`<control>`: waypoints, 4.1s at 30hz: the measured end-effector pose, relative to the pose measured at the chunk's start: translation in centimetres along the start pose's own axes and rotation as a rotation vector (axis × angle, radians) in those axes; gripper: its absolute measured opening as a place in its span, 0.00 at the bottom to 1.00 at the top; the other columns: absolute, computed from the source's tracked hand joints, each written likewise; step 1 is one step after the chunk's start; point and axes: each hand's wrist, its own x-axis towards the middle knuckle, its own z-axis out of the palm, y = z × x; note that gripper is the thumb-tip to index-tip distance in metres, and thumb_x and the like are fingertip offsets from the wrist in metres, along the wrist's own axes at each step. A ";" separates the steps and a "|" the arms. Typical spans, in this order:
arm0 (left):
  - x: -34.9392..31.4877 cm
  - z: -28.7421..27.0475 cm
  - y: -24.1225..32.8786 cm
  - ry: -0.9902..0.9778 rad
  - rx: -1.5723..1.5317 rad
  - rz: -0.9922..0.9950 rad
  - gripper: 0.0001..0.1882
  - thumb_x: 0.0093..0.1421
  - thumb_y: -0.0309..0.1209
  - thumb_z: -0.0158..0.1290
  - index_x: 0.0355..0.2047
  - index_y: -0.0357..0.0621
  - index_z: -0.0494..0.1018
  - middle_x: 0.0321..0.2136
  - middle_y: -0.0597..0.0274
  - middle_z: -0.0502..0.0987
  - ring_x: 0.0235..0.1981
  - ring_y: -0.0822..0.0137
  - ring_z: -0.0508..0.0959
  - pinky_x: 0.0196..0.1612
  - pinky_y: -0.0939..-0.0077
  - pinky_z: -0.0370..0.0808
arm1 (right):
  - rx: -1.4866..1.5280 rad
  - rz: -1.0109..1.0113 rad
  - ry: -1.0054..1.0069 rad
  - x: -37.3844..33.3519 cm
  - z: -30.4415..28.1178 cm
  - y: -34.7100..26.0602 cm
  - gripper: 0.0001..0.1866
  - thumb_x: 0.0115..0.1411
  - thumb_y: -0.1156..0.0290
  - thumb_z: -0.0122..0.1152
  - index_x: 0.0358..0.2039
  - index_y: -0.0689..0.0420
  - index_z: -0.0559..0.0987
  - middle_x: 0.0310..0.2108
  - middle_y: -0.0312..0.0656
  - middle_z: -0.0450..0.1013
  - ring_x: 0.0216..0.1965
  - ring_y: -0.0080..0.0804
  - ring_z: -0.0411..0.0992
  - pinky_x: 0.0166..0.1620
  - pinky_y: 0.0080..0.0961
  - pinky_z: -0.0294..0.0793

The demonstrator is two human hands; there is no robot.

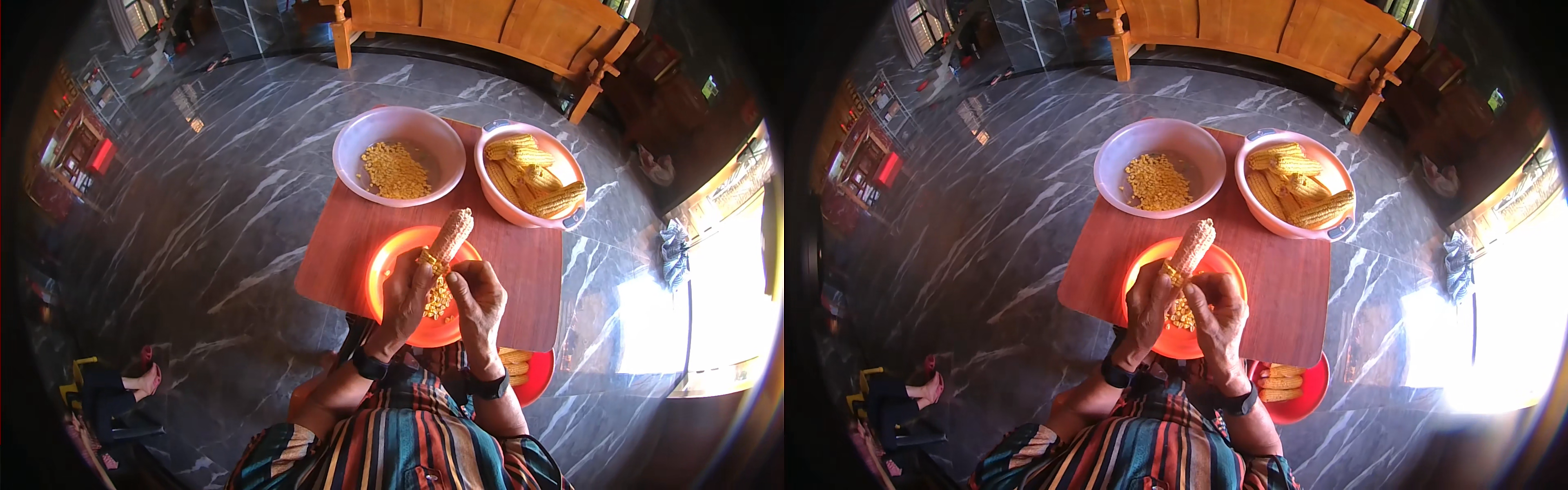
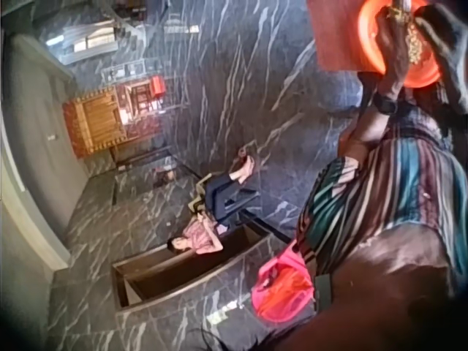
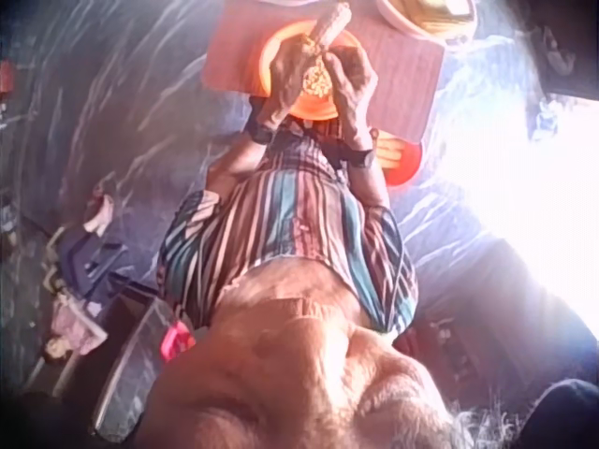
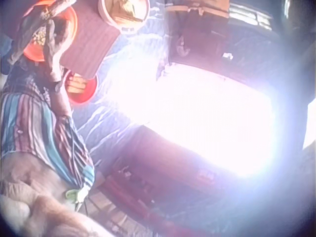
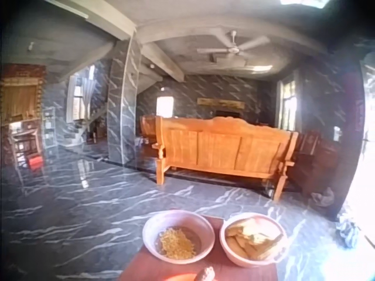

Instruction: The person removes kernels from a corn cob by hand over an orange bowl, then sets the cob aside and begins on another from a container on the table.

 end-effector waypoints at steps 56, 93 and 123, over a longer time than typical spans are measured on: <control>-0.4 0.1 -0.3 -0.040 0.489 0.329 0.19 0.58 0.31 0.50 0.47 0.34 0.63 0.31 0.52 0.73 0.29 0.64 0.76 0.31 0.74 0.73 | 0.143 0.109 -0.074 -0.1 -1.4 1.7 0.06 0.60 0.71 0.53 0.30 0.60 0.69 0.25 0.30 0.65 0.26 0.13 0.61 0.30 0.12 0.63; -0.4 -0.1 -0.1 -0.063 0.158 -0.052 0.15 0.59 0.27 0.50 0.46 0.36 0.65 0.27 0.62 0.74 0.29 0.79 0.72 0.30 0.84 0.70 | -0.660 -0.519 -0.085 0.8 -1.5 0.7 0.08 0.50 0.83 0.57 0.33 0.61 0.76 0.29 0.45 0.71 0.28 0.37 0.73 0.33 0.25 0.73; -0.2 0.2 -2.2 0.090 0.479 0.305 0.15 0.59 0.31 0.51 0.43 0.37 0.66 0.22 0.63 0.73 0.22 0.78 0.71 0.24 0.83 0.68 | -0.399 -0.257 0.137 0.1 0.5 4.3 0.02 0.57 0.78 0.48 0.31 0.63 0.69 0.23 0.46 0.68 0.23 0.38 0.68 0.29 0.32 0.68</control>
